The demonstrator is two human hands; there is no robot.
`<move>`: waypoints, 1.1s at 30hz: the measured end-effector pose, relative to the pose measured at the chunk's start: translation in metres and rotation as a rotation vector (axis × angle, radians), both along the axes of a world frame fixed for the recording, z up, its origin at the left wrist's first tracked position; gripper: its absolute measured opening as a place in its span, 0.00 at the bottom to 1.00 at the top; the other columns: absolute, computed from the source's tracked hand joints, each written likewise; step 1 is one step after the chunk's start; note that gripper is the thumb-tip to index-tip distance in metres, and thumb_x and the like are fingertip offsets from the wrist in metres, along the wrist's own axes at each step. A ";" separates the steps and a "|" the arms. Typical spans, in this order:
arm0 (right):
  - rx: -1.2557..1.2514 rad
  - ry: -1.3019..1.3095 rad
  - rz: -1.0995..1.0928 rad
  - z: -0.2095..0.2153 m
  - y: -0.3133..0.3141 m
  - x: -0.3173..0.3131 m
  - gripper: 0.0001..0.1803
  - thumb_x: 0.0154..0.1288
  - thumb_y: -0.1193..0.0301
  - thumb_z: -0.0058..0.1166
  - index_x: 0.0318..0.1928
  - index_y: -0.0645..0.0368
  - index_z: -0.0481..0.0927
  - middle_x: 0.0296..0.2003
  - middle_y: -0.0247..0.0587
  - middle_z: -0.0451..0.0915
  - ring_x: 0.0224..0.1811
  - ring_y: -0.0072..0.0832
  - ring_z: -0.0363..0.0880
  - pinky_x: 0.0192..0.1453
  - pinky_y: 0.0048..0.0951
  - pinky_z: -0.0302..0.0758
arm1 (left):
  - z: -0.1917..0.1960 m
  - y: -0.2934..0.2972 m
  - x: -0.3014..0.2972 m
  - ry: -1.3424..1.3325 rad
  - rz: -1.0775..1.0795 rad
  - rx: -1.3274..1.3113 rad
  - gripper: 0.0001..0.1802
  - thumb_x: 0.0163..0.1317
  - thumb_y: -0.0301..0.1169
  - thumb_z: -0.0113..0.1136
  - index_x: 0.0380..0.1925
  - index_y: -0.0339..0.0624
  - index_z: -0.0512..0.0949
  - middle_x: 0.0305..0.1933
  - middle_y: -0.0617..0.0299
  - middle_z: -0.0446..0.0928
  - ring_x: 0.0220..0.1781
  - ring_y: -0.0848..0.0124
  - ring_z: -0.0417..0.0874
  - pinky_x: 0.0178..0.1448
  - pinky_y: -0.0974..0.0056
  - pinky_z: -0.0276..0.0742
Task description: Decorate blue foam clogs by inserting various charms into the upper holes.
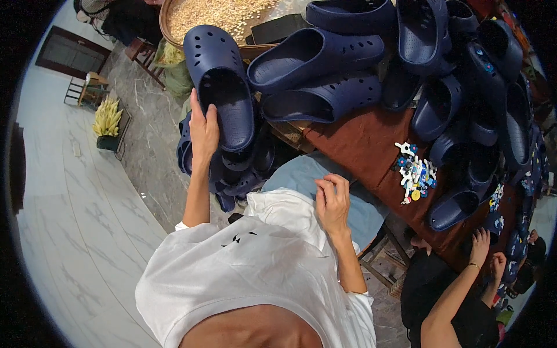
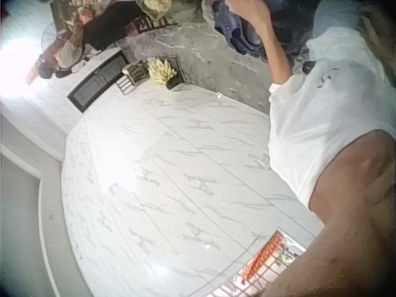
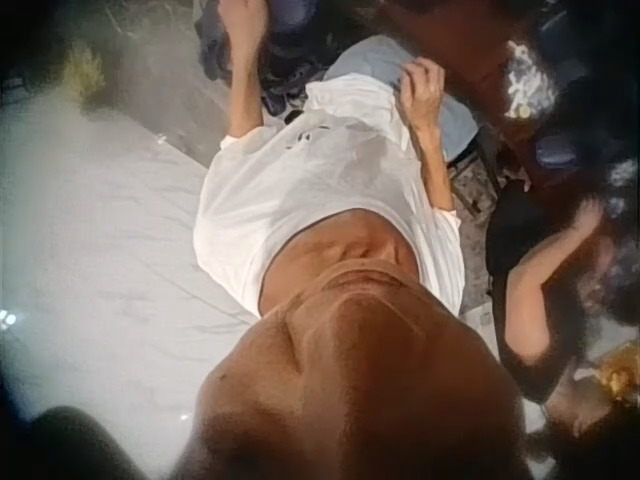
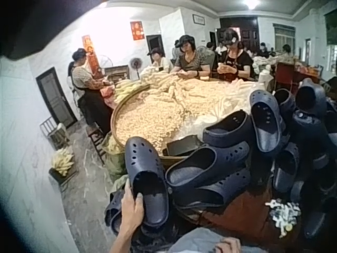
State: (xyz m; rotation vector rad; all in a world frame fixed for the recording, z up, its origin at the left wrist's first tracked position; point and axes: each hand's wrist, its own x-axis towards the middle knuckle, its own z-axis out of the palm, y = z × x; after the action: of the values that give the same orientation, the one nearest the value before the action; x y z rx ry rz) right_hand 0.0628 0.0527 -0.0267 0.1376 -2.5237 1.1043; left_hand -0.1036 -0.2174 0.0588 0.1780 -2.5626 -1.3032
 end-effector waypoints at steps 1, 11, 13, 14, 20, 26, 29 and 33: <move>-0.004 -0.011 0.001 0.000 0.000 0.000 0.11 0.56 0.81 0.58 0.41 0.60 0.80 0.44 0.47 0.74 0.49 0.45 0.74 0.52 0.41 0.73 | -0.005 -0.004 -0.001 0.043 0.004 -0.131 0.35 0.69 0.35 0.46 0.72 0.31 0.51 0.70 0.33 0.61 0.71 0.42 0.64 0.74 0.52 0.58; 0.002 -0.030 -0.038 -0.004 0.009 -0.001 0.11 0.54 0.82 0.58 0.40 0.60 0.80 0.43 0.46 0.75 0.46 0.45 0.74 0.50 0.41 0.74 | -0.025 -0.004 -0.014 0.272 -0.056 -0.168 0.37 0.64 0.31 0.59 0.70 0.30 0.55 0.66 0.37 0.64 0.70 0.47 0.65 0.74 0.53 0.58; -0.012 -0.022 -0.028 -0.009 0.011 -0.003 0.12 0.53 0.82 0.59 0.39 0.60 0.80 0.42 0.45 0.75 0.46 0.45 0.74 0.49 0.42 0.74 | -0.016 -0.006 -0.005 0.242 -0.001 -0.236 0.39 0.62 0.30 0.61 0.70 0.28 0.56 0.69 0.38 0.61 0.72 0.47 0.61 0.75 0.53 0.54; -0.020 -0.034 -0.022 -0.008 0.011 -0.004 0.11 0.53 0.82 0.59 0.39 0.60 0.80 0.42 0.45 0.75 0.46 0.45 0.74 0.49 0.41 0.74 | -0.010 -0.006 0.001 0.339 0.034 -0.341 0.40 0.61 0.31 0.63 0.70 0.29 0.56 0.69 0.38 0.60 0.73 0.46 0.59 0.76 0.53 0.52; 0.002 -0.023 -0.107 -0.008 0.040 0.002 0.10 0.54 0.81 0.59 0.39 0.59 0.79 0.42 0.45 0.75 0.47 0.43 0.75 0.48 0.40 0.75 | 0.027 0.044 0.032 0.592 0.009 -0.235 0.32 0.60 0.25 0.60 0.65 0.33 0.65 0.67 0.45 0.66 0.66 0.54 0.68 0.60 0.56 0.69; 0.108 0.118 -0.275 0.044 0.104 -0.028 0.09 0.56 0.80 0.58 0.39 0.59 0.79 0.42 0.46 0.75 0.46 0.45 0.75 0.49 0.40 0.74 | 0.001 0.142 0.045 0.576 -0.685 0.069 0.17 0.52 0.16 0.57 0.43 0.36 0.81 0.47 0.49 0.80 0.50 0.56 0.80 0.54 0.58 0.76; 0.167 0.284 -0.374 0.086 0.141 -0.056 0.08 0.58 0.80 0.58 0.40 0.60 0.79 0.41 0.46 0.76 0.45 0.45 0.76 0.50 0.40 0.74 | -0.031 0.188 0.043 0.404 -1.040 0.170 0.20 0.48 0.15 0.58 0.42 0.40 0.84 0.48 0.51 0.80 0.48 0.56 0.80 0.52 0.59 0.76; 0.266 0.440 -0.519 0.149 0.187 -0.094 0.10 0.62 0.75 0.57 0.44 0.62 0.77 0.42 0.48 0.76 0.48 0.46 0.75 0.55 0.41 0.72 | -0.071 0.233 0.022 0.379 -1.160 0.144 0.21 0.49 0.17 0.59 0.46 0.40 0.82 0.51 0.52 0.78 0.51 0.53 0.78 0.54 0.56 0.76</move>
State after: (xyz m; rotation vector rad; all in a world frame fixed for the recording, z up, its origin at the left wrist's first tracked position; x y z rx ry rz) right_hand -0.0309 0.2401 0.1218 -0.1787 -2.1162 0.4705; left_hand -0.0813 0.0156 -0.0122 -1.5586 -2.1803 -1.5808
